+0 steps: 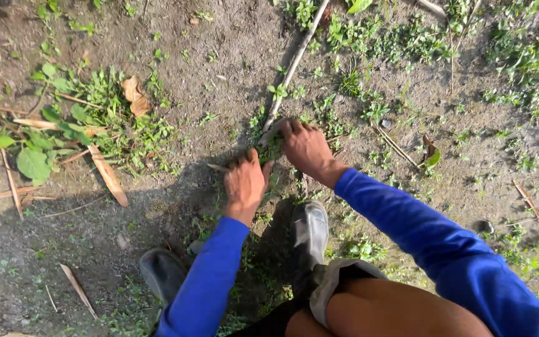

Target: The recorder is weeding small plants and grass from the ground in an outdoor garden area.

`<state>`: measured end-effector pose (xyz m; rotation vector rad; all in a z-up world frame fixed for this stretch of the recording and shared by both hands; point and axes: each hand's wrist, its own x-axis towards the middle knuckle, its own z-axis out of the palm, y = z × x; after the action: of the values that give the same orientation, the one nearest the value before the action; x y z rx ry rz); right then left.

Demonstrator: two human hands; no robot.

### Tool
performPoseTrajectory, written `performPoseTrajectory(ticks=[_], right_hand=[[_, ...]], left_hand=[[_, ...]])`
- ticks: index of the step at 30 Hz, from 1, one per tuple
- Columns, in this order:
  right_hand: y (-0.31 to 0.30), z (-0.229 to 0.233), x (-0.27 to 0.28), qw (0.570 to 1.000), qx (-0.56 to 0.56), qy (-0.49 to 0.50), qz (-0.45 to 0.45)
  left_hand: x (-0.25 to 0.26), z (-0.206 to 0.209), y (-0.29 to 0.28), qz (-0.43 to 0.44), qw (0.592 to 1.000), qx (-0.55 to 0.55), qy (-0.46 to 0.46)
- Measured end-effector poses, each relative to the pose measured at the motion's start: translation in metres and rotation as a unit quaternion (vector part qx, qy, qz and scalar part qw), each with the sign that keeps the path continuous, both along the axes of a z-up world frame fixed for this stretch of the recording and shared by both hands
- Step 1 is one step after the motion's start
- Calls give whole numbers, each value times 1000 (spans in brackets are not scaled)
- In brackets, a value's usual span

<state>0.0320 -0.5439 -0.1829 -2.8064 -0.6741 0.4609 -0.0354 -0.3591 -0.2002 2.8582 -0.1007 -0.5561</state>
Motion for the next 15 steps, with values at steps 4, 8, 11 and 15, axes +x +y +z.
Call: performPoseTrajectory(ticks=[4,8,11,15], right_hand=[[7,0,2,993,-32,109,-32],[7,-18,3,996,-14,92,-13],[5,-27,1,998,49,40,2],[3,-4,10,979,117,149,-74]], left_hand=[[-8,-19,-12,47,999,-4,23],[-8,-33,-14,18,1000,-5,-4],[-7,-30,-16,5,1000,-22,-21],[-1,-30,-5,0,995,-97,33]])
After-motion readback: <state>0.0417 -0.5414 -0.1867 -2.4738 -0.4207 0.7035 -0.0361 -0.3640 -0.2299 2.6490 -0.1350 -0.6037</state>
